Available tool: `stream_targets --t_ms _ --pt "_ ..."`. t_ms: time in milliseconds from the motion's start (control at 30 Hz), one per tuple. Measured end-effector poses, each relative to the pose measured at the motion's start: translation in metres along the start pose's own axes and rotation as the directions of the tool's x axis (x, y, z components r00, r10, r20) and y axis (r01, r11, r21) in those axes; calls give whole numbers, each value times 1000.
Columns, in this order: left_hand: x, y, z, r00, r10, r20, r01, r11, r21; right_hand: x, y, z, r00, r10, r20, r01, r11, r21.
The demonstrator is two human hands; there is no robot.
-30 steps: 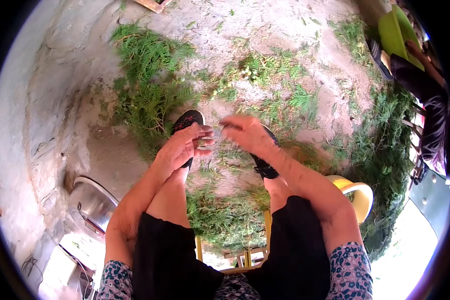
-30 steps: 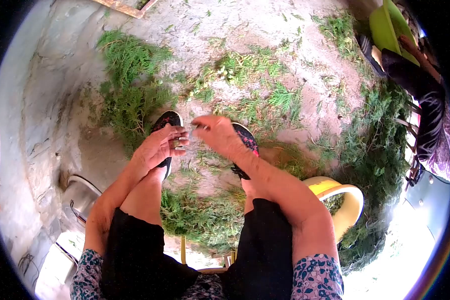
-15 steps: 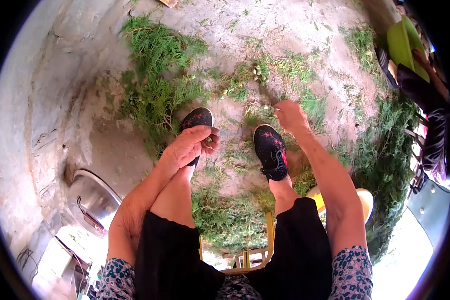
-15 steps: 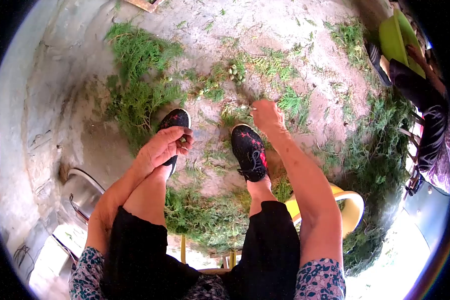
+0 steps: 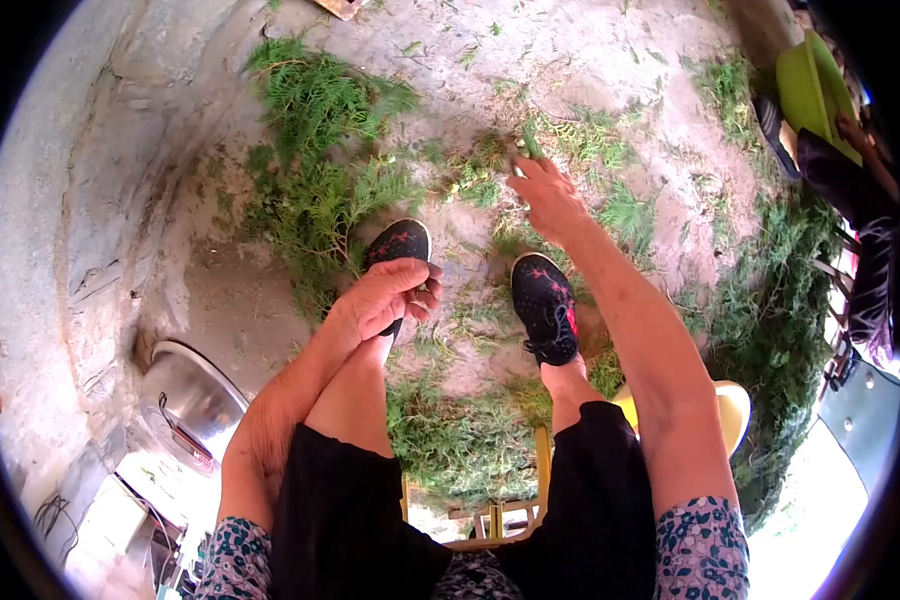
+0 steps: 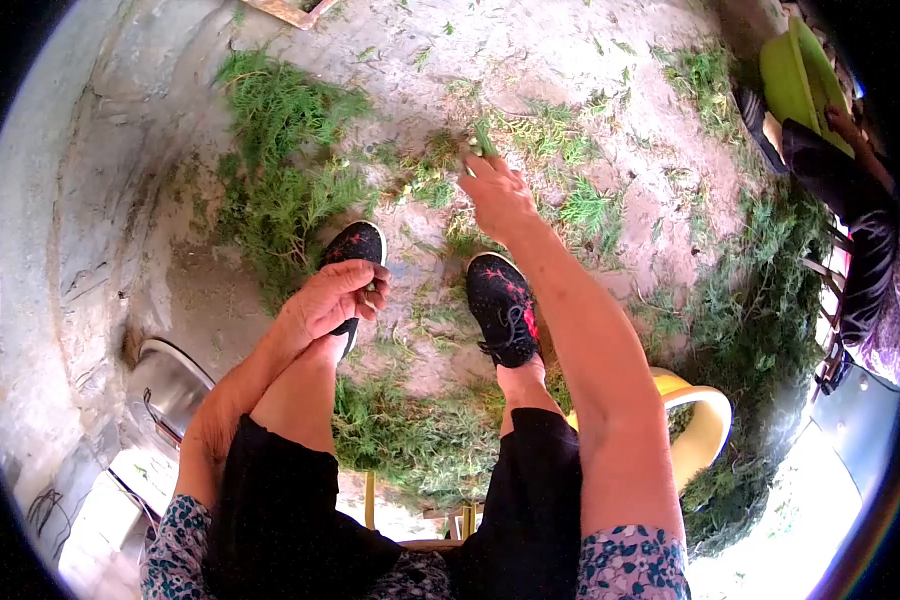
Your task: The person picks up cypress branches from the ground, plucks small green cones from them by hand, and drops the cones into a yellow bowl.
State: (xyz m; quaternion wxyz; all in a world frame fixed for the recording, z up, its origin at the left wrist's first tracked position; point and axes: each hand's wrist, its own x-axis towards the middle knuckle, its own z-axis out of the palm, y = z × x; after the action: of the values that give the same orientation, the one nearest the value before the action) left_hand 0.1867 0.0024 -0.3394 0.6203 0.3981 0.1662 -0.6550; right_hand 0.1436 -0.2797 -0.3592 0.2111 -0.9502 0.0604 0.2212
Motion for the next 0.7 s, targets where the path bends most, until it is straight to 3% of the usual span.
stream_targets --t_ms 33,67,100,167,200,233,300,367,433,467,567,633,700 --pt "0 0 -1 1000 4 -6 -4 1000 1 -7 8 4 998 5 67 -10 997 76" --pt "-1 -1 -3 1000 4 -9 -4 1000 -3 -18 15 18 970 -31 -242 51 996 76" --pt "0 -1 -3 1000 12 0 -12 1000 -5 -22 31 26 971 -28 -236 47 996 76" --pt "1 -2 -1 1000 17 15 -17 1000 -4 -26 44 19 822 51 -567 118 959 258" --pt "0 0 0 1000 0 4 0 1000 -11 -29 48 16 795 154 -587 90 927 365" --pt "-1 1 0 1000 -17 -7 17 1000 -19 -28 48 13 794 154 -589 90 927 364" --pt "-1 1 1 1000 -9 -30 10 999 33 -27 47 10 855 312 -413 -49 843 536" --pt "-1 1 1 999 1 -54 4 997 82 -23 48 21 871 271 -409 -21 854 520" --pt "-2 2 1 998 -7 -57 11 996 87 -22 40 29 916 197 -348 -107 959 262" --pt "-3 2 1 998 -9 -60 14 996 87 -24 29 28 911 314 -268 -261 941 217" --pt "-4 4 2 999 -27 -18 28 999 39 -26 28 37 914 258 -313 -215 963 164" --pt "-4 4 2 998 -30 -50 31 999 10 -24 39 42 913 233 -335 -174 965 196" --pt "-3 4 3 998 -25 -53 25 1000 2 -22 49 46 880 362 -308 -229 891 392"
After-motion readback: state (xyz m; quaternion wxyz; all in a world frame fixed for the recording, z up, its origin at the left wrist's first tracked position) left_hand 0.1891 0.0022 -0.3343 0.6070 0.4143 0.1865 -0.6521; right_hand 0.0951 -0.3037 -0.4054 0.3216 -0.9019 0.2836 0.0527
